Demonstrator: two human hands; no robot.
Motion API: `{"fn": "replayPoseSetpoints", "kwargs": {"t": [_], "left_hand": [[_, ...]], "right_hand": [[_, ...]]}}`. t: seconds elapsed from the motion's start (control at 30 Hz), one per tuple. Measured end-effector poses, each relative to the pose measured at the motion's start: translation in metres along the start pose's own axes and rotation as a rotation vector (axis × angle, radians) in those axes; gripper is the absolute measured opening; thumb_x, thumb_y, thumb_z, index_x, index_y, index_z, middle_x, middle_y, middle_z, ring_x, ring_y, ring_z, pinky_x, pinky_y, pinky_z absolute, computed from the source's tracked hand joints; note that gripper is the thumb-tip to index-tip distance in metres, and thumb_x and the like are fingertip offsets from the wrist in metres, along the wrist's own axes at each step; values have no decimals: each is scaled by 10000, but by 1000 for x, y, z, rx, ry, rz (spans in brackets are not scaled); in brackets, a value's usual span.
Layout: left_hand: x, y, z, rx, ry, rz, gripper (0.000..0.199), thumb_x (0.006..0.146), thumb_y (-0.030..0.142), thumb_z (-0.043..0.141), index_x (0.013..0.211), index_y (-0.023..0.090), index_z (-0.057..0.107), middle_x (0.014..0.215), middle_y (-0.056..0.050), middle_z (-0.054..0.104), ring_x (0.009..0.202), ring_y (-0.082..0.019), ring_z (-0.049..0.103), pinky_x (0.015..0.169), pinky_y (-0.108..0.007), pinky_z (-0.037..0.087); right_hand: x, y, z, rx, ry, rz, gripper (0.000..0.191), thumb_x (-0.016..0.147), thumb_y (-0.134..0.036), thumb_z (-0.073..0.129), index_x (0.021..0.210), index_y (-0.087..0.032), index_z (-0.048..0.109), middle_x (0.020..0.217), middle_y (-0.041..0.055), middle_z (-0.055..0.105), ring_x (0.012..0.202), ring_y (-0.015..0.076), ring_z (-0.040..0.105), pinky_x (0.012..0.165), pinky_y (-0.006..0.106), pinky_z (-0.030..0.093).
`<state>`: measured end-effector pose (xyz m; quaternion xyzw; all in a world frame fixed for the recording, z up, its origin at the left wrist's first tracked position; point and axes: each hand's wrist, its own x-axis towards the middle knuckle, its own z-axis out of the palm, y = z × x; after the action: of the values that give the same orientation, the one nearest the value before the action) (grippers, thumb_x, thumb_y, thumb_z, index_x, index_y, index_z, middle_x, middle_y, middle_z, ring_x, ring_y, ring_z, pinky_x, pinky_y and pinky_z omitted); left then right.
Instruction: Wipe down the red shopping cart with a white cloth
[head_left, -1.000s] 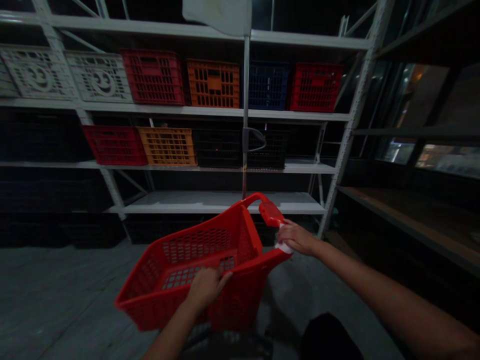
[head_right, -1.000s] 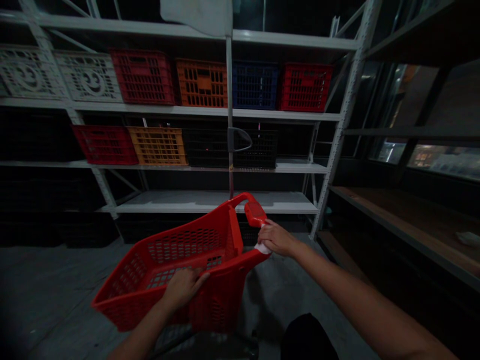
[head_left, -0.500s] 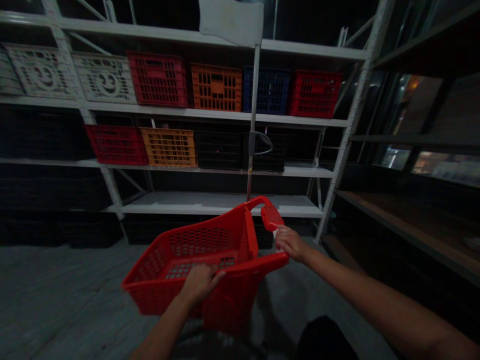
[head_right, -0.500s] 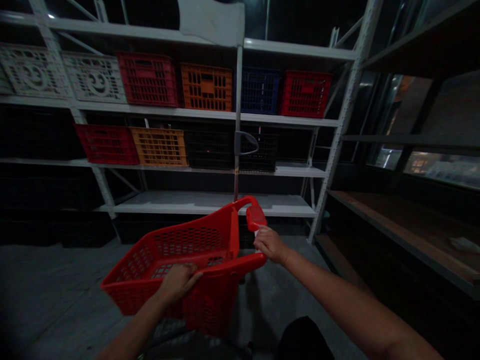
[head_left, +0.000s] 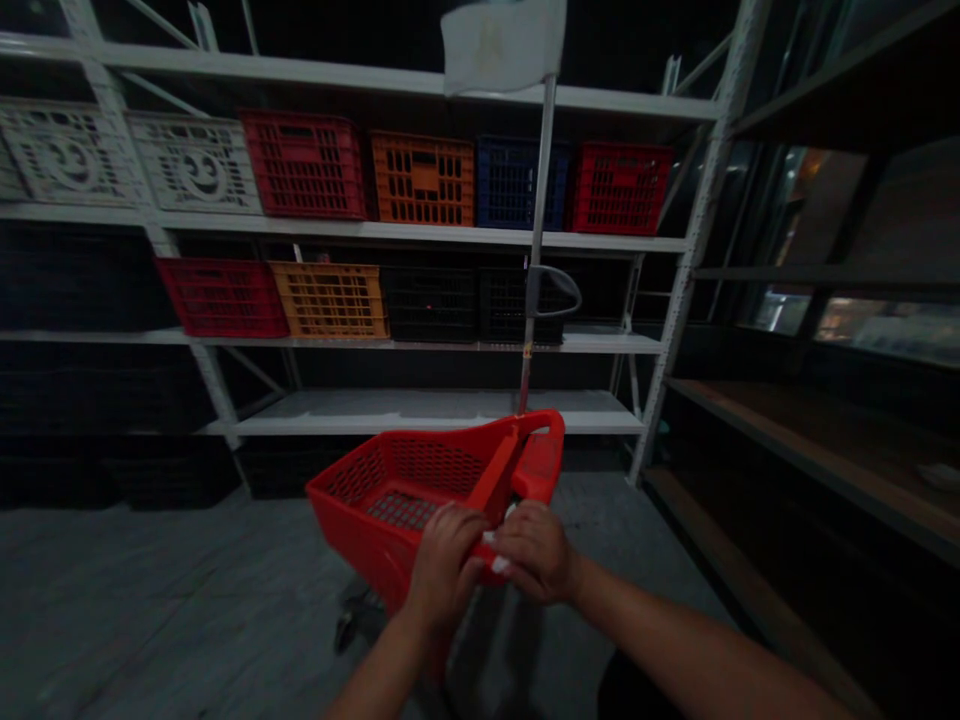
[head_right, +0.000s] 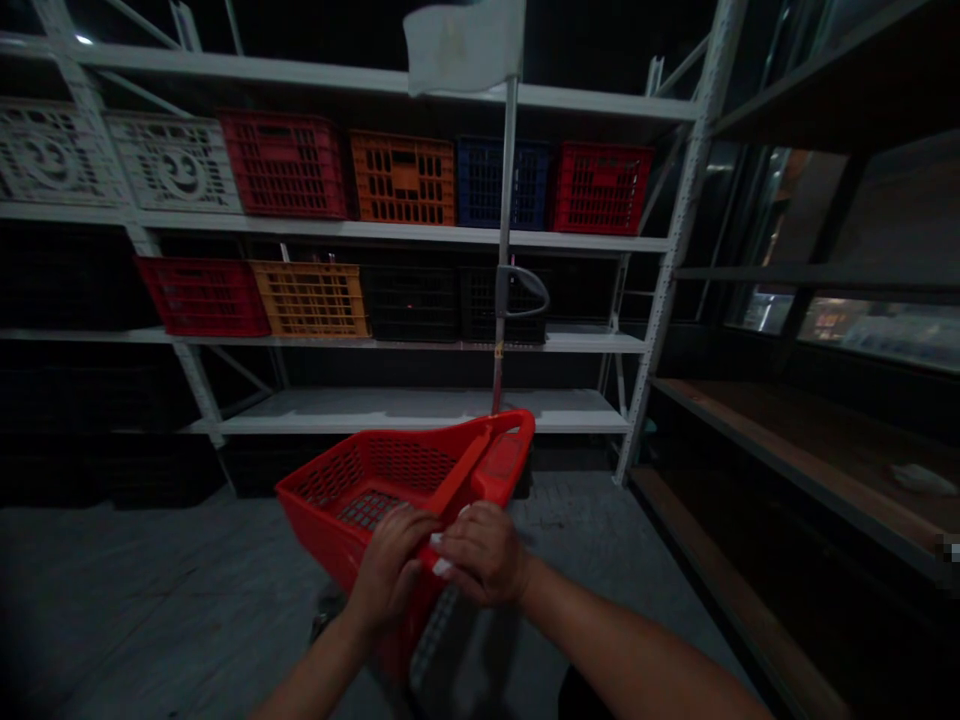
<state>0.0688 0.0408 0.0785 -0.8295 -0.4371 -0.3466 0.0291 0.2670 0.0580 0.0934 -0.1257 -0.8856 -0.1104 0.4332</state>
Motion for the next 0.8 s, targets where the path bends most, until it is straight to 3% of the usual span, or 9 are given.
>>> {"fn": "replayPoseSetpoints", "kwargs": {"t": [0.1,0.17,0.27,0.33,0.47,0.57,0.67,0.8], "left_hand": [[8,18,-4,-13,-99,-176,501,842,490,235,1072,211,581,927,-80,668,870,-224,584,840,-366,425],[10,17,-9,7,-126,-234,464,829,459,282,1105,211,560,916,-78,671,844,-224,591,789,-348,441],[10,8,-13,23,-106,-232,442,812,420,311,1121,209,545,960,-76,665,877,-224,590,805,-344,438],[11,4,-14,21,-104,-219,410,820,393,287,1027,210,590,934,-70,672,864,-216,595,796,-339,439],[13,4,-14,33,-103,-210,403,827,352,253,832,198,625,809,-70,676,787,-208,602,748,-336,438],[14,5,-13,45,-91,-217,389,818,340,262,821,194,623,788,-71,672,776,-207,598,740,-337,432],[12,4,-14,44,-89,-231,371,810,338,274,808,211,622,788,-60,674,774,-198,596,740,-327,428],[10,2,-16,31,-80,-201,378,816,338,260,763,213,612,735,-55,658,730,-185,591,716,-310,421]], "right_hand": [[1,10,-2,8,-117,-96,314,877,-359,365,1090,-223,550,989,55,653,937,176,565,857,367,420],[2,26,-8,2,-138,-57,328,897,-344,322,1095,-223,554,1016,54,651,980,161,564,907,368,405],[2,62,-21,-54,-147,140,333,916,-291,307,1124,-220,557,1102,51,630,1080,155,528,1002,419,318],[2,90,-30,-114,-167,317,338,923,-284,309,1135,-230,567,1151,43,611,1155,173,477,1027,463,267],[3,128,-36,-239,-176,676,352,921,-299,322,1160,-234,572,1227,51,560,1242,235,383,996,504,285],[10,119,-33,-207,-228,709,367,922,-330,329,1190,-218,553,1261,66,529,1235,238,394,992,474,304],[19,81,-30,-86,-323,517,359,930,-329,317,1213,-259,527,1239,30,552,1184,185,453,1015,417,291],[29,38,-33,-10,-431,261,325,907,-366,394,1206,-324,516,1233,-24,555,1199,156,427,1045,388,234]]}}
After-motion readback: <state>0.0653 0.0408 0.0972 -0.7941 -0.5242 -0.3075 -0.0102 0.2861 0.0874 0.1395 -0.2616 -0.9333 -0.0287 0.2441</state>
